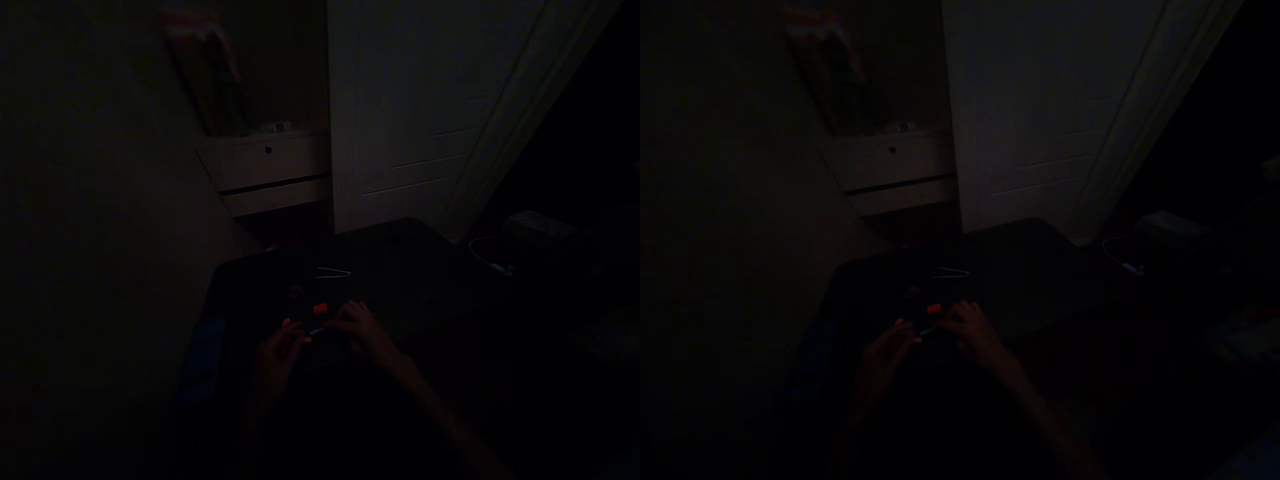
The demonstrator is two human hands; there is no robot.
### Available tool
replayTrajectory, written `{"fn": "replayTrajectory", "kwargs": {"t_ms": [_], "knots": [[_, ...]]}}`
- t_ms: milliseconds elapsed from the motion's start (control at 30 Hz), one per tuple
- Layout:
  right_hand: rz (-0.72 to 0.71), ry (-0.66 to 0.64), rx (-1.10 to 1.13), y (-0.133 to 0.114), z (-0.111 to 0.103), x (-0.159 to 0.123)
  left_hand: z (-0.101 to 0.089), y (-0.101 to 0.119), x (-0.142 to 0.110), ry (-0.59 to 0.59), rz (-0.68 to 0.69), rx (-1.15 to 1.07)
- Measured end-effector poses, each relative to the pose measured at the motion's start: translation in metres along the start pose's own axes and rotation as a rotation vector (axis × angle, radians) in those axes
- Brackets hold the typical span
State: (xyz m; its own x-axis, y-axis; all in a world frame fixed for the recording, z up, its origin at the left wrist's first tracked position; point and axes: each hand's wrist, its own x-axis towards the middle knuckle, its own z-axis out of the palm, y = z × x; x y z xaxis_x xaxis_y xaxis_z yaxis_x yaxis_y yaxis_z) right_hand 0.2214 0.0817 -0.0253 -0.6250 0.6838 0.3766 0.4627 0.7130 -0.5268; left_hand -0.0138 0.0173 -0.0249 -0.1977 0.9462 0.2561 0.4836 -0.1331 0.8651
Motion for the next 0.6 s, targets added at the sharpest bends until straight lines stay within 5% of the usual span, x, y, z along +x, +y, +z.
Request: {"fn": "replayTrajectory", "kwargs": {"t_ms": [600], "knots": [[-0.068,-0.087,0.003,-0.0031,-0.0046,-0.0014,-0.0034,-0.0053,-0.0023,0.062,0.023,0.001]]}}
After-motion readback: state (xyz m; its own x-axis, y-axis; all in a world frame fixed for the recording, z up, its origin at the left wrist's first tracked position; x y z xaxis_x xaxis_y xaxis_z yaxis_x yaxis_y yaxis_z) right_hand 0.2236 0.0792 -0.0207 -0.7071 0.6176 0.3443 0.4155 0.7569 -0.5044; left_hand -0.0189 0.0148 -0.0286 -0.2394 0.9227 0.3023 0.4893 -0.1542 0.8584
